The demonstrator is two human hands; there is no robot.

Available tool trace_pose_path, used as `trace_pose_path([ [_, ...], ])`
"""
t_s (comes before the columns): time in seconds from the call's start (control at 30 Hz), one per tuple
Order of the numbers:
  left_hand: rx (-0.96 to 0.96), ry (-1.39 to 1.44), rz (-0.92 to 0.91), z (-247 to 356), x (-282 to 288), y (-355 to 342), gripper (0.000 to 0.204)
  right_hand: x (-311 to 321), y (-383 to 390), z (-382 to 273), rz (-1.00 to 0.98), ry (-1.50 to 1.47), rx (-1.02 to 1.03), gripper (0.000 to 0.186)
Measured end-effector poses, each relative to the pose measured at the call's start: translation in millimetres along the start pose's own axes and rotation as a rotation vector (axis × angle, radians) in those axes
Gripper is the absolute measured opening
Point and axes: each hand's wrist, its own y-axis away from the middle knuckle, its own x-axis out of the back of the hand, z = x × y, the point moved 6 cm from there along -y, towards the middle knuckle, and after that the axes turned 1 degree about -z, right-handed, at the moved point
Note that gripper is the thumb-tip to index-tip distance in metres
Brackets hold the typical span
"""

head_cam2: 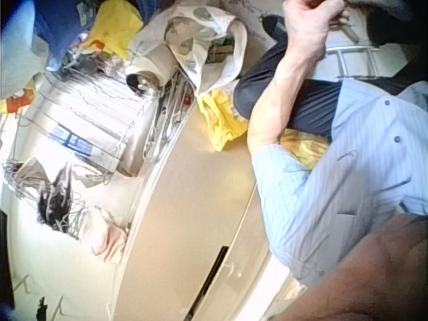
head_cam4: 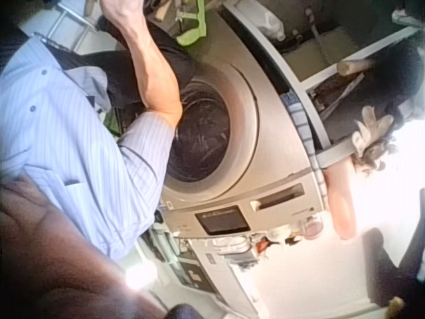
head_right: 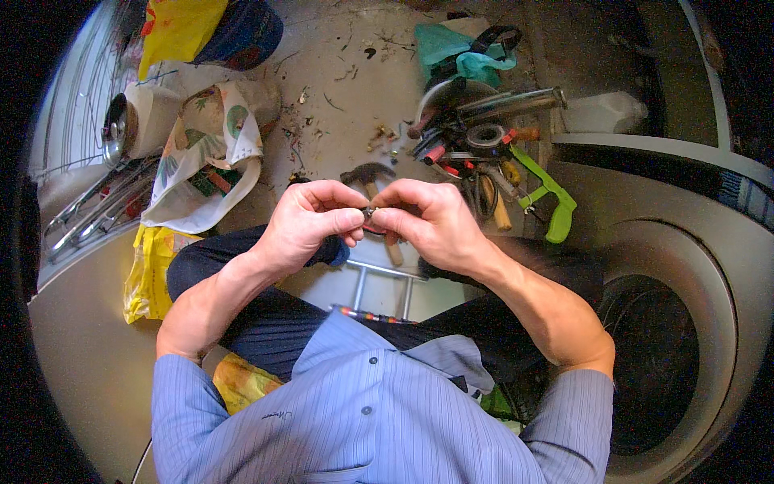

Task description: The person handles a small mechanical component by hand while sitting on the floor, turning it over to inspect different sides. They pick up small pieces from the floor, place them into a tool bag, and use pliers to manipulate the component.

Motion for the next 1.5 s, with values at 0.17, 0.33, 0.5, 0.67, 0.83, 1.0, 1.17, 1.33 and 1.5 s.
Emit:
trace_pose_path([
  [0.17, 0.063, 0.101, -0.025, -9, 0, -3, 0.021, 0, 1, 6, 0.012, -0.060, -0.089, 0.014],
  [0.33, 0.057, 0.150, -0.041, -13, -2, -4, 0.023, -2, 3, 7, 0.032, -0.095, -0.122, 0.016],
  [0.5, 0.054, 0.199, -0.036, -15, -4, -6, 0.021, -3, 3, 13, 0.012, -0.224, -0.173, 0.018],
  [0.67, 0.072, 0.245, -0.060, -19, -2, -7, 0.021, -4, 2, 17, 0.010, -0.249, -0.188, 0.020],
  [0.83, 0.094, 0.250, -0.062, -19, -2, -7, 0.020, -5, 3, 21, 0.027, -0.243, -0.170, 0.021],
  [1.0, 0.107, 0.226, -0.047, -20, 0, -8, 0.020, -5, 3, 21, 0.029, -0.236, -0.191, 0.021],
  [1.17, 0.091, 0.150, -0.015, -19, 0, -6, 0.020, -2, 4, 5, 0.063, 0.052, -0.086, 0.014],
  [1.33, 0.078, 0.153, -0.033, -17, -1, -8, 0.020, 2, 5, -20, 0.116, 0.615, 0.433, 0.015],
  [1.5, 0.075, 0.152, -0.008, -15, 1, -7, 0.020, 5, 2, -24, 0.131, 0.568, 0.412, 0.023],
])
